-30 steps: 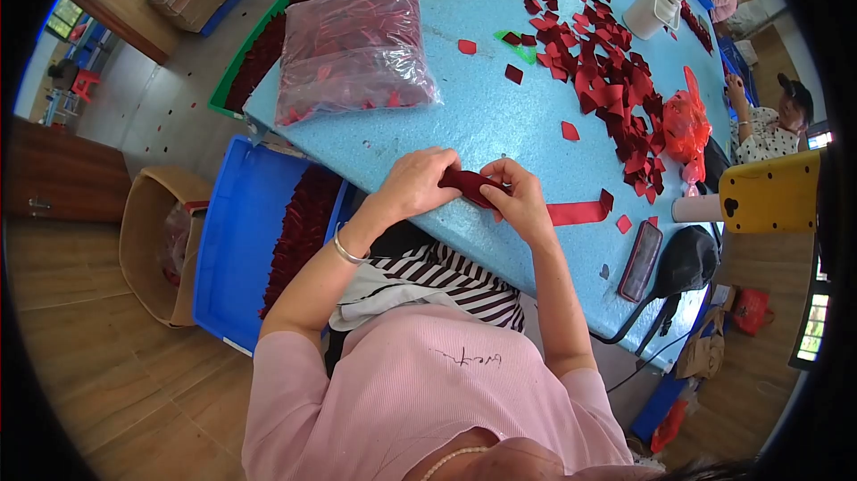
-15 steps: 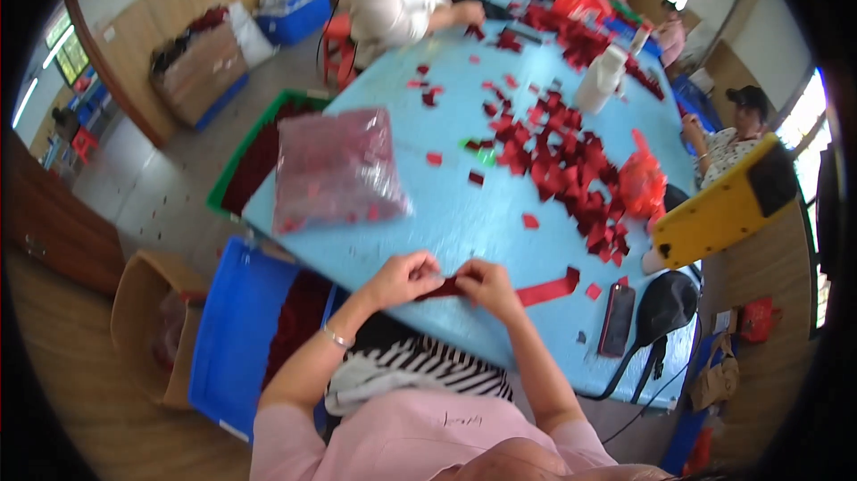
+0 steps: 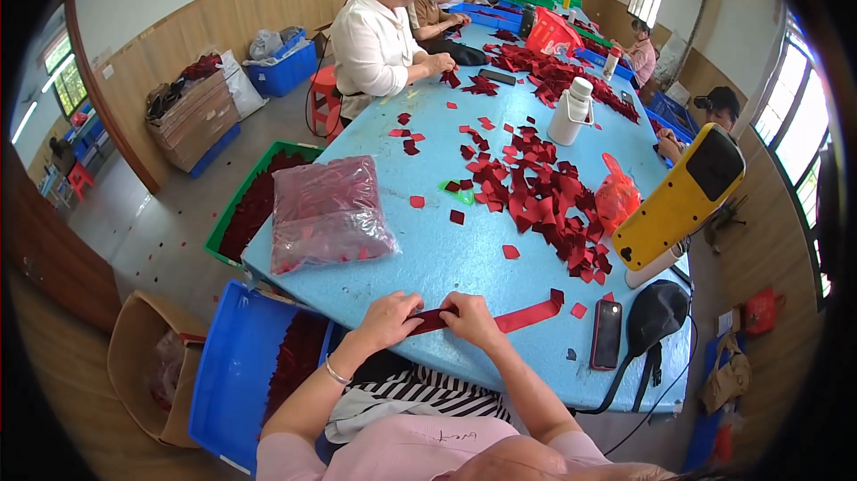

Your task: The person is manually folding and assembling small red fabric bows at a factory workbench.

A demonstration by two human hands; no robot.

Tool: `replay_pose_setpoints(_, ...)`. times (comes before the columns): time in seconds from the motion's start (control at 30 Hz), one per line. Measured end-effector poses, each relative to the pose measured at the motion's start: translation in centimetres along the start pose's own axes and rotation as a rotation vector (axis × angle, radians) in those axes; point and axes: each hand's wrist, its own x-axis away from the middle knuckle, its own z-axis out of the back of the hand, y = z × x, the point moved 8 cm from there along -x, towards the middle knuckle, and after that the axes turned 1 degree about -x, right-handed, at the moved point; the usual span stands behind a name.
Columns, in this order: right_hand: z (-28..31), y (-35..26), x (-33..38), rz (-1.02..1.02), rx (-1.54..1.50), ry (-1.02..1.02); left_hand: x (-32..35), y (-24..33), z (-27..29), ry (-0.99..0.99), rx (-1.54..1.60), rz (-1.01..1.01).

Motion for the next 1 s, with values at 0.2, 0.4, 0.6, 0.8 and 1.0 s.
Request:
replay_pose_setpoints(0.2,2.3,0.4,0.6,0.041,0.091,0.026,-1.3,2.3,-0.5,0.010,-0.068,-0.048)
replay_pose_setpoints(0.4,4.8,0.7,2.2,0.051,0.203,0.050,-2.5,5.7,-0.9,0.020,-0.122,-0.104)
replay_pose_setpoints(0.6,4.3,2.6,2.2,0.014,0.211,0.036,-2.1,6.0,-2.0,0.043,-0.183,-0.114)
replay_pose_setpoints(0.8,-3.4,9.0,0.4,0.001,0.224,-0.041,0.6,-2.9,-6.8,-0.003,-0.141,0.059)
replay_pose_setpoints(1.0,-8.8,18.1,-7.8,-0.064,0.134,-0.027,-2.3,-16.4,-12.1,0.140,-0.022,0.026)
